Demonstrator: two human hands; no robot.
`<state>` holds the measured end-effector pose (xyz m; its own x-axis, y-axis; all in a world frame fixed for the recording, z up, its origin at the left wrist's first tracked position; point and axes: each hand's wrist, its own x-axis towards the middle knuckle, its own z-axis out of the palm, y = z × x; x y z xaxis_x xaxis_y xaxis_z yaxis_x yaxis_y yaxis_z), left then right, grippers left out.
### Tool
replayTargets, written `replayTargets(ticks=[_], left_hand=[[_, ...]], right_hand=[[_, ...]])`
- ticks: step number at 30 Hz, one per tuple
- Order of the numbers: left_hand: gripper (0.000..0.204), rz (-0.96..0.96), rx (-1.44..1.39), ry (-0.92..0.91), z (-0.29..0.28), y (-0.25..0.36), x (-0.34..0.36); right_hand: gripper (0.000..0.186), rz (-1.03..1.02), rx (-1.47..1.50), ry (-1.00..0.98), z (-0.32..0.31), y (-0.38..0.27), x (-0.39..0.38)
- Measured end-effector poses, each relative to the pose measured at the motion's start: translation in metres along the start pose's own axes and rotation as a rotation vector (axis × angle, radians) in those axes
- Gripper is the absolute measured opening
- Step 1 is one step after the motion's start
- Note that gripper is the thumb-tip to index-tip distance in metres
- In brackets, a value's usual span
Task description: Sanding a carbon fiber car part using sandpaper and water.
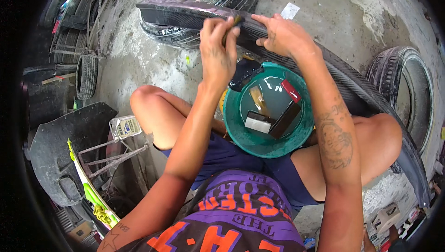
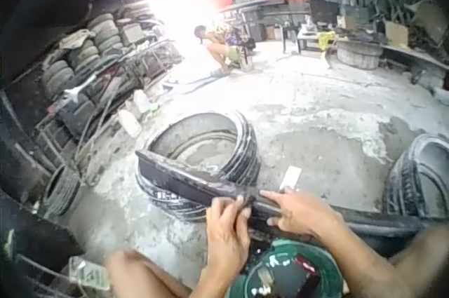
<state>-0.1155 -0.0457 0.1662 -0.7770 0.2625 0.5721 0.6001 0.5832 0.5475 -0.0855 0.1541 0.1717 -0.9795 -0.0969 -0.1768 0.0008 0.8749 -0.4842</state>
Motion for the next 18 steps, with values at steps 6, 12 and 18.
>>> replayTargets(ticks=[6,12,18], left_hand=[[0.022,0.08,-0.051,0.156,-0.001,-0.003,-0.001],[0.019,0.067,-0.023,0.144,0.004,-0.009,0.003],[0.023,0.077,-0.094,-0.023,-0.021,-0.003,-0.042]], right_hand=[[0.078,-0.03,0.015,0.003,0.006,0.004,-0.002],[0.078,-0.048,-0.005,0.045,0.006,0.004,-0.002],[0.078,-0.045,0.012,0.041,0.0,0.003,-0.003]])
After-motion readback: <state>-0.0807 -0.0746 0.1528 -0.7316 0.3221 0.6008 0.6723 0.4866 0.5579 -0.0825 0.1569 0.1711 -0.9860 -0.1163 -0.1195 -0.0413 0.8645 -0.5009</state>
